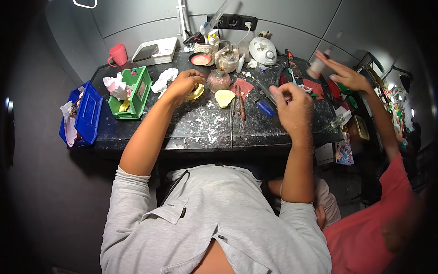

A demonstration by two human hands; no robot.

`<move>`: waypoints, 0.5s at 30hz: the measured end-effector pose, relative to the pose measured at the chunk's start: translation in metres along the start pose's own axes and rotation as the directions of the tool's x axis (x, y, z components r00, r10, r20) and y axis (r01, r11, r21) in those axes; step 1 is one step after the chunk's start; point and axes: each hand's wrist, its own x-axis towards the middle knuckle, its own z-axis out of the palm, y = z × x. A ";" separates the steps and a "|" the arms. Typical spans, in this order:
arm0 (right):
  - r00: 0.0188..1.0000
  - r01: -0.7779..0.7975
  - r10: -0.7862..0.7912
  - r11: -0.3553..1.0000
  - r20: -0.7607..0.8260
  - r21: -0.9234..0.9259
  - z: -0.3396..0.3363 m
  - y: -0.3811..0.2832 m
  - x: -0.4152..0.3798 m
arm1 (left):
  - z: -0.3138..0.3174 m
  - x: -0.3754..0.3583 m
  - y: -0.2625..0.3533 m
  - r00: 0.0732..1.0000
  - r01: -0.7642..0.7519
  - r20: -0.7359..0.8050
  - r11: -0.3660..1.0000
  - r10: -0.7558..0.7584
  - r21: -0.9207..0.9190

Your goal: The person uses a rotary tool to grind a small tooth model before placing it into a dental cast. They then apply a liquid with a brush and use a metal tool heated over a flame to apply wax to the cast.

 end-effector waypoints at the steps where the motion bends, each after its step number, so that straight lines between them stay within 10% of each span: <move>1: 0.996 0.019 -0.014 0.998 -0.084 0.061 -0.007 -0.004 0.003 | 0.000 0.001 0.000 1.000 0.003 0.003 1.000 -0.003 0.001; 5: 0.960 0.023 -0.029 0.999 -0.277 -0.025 -0.021 0.022 0.046 | -0.004 0.003 -0.001 1.000 -0.009 -0.015 1.000 0.009 0.006; 9: 0.993 0.075 -0.105 0.929 -0.062 -0.362 -0.011 0.039 0.095 | -0.003 0.000 0.001 1.000 -0.014 -0.014 1.000 0.014 -0.004; 10: 0.963 0.204 -0.062 0.798 0.261 -0.567 -0.018 0.018 0.096 | -0.003 -0.002 0.003 1.000 -0.014 -0.010 1.000 0.014 -0.011; 13: 0.921 0.372 -0.322 0.558 0.220 -0.742 0.025 0.067 0.109 | -0.005 -0.003 0.005 1.000 -0.010 -0.003 1.000 0.010 0.020; 15: 0.948 0.302 -0.142 0.682 0.285 -0.666 0.033 0.046 0.126 | -0.002 -0.006 0.005 1.000 -0.024 -0.015 1.000 0.024 0.011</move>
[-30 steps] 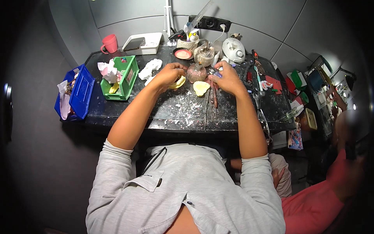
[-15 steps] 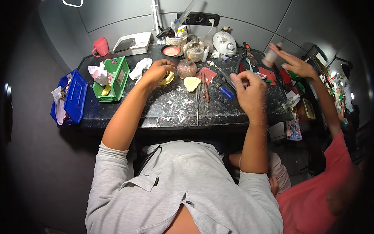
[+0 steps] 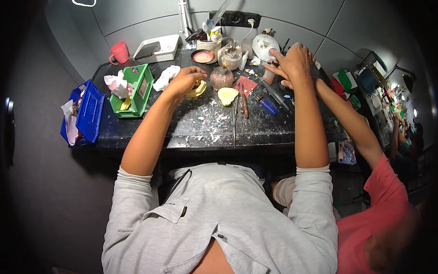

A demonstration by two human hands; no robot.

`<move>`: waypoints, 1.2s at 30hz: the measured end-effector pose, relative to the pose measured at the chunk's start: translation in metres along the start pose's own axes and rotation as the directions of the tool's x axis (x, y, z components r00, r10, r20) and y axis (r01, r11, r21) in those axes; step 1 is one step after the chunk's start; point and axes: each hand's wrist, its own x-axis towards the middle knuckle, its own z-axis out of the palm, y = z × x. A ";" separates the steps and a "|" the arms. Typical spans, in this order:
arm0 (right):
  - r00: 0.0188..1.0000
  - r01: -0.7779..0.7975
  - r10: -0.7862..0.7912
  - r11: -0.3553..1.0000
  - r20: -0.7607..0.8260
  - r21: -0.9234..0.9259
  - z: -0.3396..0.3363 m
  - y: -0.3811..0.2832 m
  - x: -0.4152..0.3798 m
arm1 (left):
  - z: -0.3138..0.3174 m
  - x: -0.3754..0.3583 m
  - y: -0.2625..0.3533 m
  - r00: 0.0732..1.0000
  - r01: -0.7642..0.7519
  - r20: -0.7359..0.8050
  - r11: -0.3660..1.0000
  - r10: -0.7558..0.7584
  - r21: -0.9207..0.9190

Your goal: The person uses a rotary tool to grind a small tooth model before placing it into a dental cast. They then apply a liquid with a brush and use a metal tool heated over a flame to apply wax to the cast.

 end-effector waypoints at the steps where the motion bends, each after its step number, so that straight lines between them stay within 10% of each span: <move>1: 0.977 -0.198 0.186 0.973 0.102 0.122 0.004 -0.003 0.015 | 0.001 -0.001 0.001 1.000 0.024 0.012 1.000 -0.024 0.015; 2: 0.911 -0.394 0.348 0.893 0.222 0.219 0.009 -0.006 0.026 | 0.001 -0.002 0.003 0.999 0.045 0.024 0.999 -0.046 0.029; 7: 0.912 -0.365 0.229 0.830 0.340 0.422 0.026 -0.005 0.040 | 0.002 -0.006 0.007 0.998 0.052 0.042 0.999 -0.053 0.009; 13: 0.958 -0.215 0.286 0.719 0.000 0.661 0.022 -0.001 0.036 | 0.005 -0.008 0.007 0.995 0.013 0.101 0.999 -0.016 0.030; 36: 0.945 -0.194 0.321 0.717 -0.070 0.669 -0.003 0.023 0.041 | 0.005 -0.007 0.004 0.994 0.000 0.107 0.997 -0.008 0.081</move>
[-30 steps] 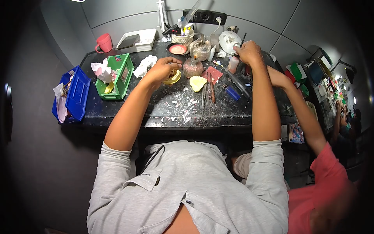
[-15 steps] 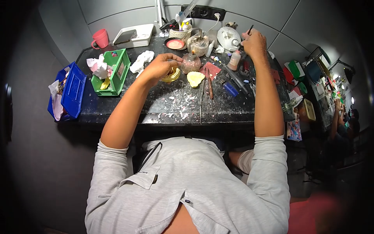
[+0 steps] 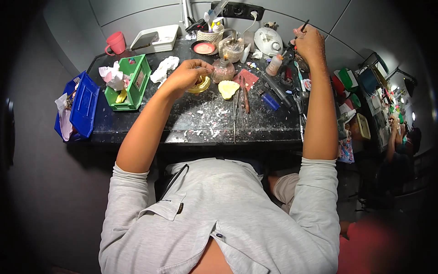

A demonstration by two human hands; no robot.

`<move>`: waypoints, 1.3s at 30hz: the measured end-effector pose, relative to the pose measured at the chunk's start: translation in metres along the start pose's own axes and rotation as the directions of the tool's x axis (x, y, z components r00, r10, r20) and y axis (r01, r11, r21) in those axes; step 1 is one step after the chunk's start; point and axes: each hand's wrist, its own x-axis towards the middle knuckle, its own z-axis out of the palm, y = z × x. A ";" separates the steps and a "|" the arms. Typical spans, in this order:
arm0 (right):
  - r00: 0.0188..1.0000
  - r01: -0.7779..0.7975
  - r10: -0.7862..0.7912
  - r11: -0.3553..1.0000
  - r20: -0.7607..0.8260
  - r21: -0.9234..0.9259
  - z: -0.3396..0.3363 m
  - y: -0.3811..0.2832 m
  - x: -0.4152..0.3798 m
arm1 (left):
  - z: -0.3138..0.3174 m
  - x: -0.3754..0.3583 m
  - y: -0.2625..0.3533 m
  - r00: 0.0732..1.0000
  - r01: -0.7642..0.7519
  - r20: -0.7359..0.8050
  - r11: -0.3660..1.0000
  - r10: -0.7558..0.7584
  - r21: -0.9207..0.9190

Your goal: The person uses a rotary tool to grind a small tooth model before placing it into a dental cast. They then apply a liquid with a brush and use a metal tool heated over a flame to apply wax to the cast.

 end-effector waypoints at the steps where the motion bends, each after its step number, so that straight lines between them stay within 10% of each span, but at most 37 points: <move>1: 1.000 -0.002 0.002 1.000 -0.002 -0.001 0.000 0.000 -0.002 | 0.001 -0.001 0.001 1.000 0.003 0.003 1.000 -0.003 -0.006; 17: 0.947 0.120 -0.052 0.973 -0.318 0.199 0.015 0.026 -0.040 | 0.003 -0.007 0.005 1.000 -0.010 0.026 0.998 0.011 -0.069; 23: 0.900 0.177 -0.079 0.965 -0.429 0.194 0.014 0.030 -0.050 | 0.001 -0.011 0.007 0.946 -0.094 0.300 0.991 0.118 -0.094; 30: 0.994 0.081 -0.109 0.687 -0.008 0.722 0.022 -0.041 -0.111 | 0.007 -0.012 0.005 0.896 -0.239 0.382 0.971 0.226 -0.015; 39: 0.982 0.167 -0.169 0.556 -0.086 0.814 0.049 -0.061 -0.141 | 0.007 -0.013 0.009 0.889 -0.217 0.395 0.973 0.232 -0.085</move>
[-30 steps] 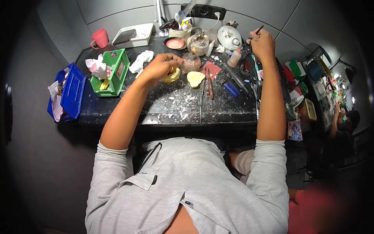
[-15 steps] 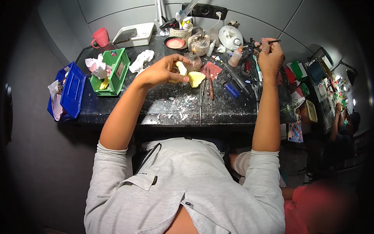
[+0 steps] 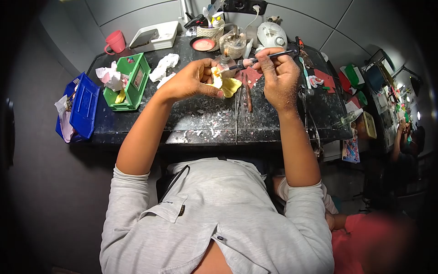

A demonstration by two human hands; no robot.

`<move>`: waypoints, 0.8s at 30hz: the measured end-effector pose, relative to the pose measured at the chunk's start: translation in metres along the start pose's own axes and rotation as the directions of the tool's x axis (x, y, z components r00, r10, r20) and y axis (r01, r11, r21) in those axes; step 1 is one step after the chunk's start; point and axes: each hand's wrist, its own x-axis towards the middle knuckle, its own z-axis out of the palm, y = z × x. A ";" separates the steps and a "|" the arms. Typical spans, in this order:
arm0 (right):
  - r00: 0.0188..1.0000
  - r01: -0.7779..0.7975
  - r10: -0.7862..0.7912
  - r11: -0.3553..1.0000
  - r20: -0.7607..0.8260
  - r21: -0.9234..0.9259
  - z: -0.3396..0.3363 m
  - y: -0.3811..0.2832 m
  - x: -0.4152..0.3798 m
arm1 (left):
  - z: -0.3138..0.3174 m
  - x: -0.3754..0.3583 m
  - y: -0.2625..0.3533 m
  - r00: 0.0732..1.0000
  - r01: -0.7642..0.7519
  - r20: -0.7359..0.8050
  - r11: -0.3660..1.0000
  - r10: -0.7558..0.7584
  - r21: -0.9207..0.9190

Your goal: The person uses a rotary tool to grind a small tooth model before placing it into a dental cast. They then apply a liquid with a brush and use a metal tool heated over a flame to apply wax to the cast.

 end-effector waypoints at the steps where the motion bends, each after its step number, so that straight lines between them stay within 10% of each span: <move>1: 0.999 0.033 -0.033 0.999 0.007 0.010 0.001 0.003 -0.002 | 0.001 0.000 0.000 1.000 0.007 -0.005 1.000 -0.006 0.029; 5: 0.997 0.004 -0.008 0.999 -0.081 -0.049 -0.012 0.011 -0.004 | -0.001 -0.001 0.001 1.000 0.026 0.014 0.994 -0.024 -0.110; 13: 0.954 0.280 -0.234 0.917 0.186 -0.284 0.005 -0.016 -0.017 | 0.007 -0.002 0.006 0.991 0.012 -0.129 0.969 0.020 0.245; 24: 0.968 0.249 -0.232 0.944 0.100 -0.215 0.011 -0.011 -0.022 | 0.011 -0.004 0.010 0.991 0.021 -0.131 0.942 0.024 0.335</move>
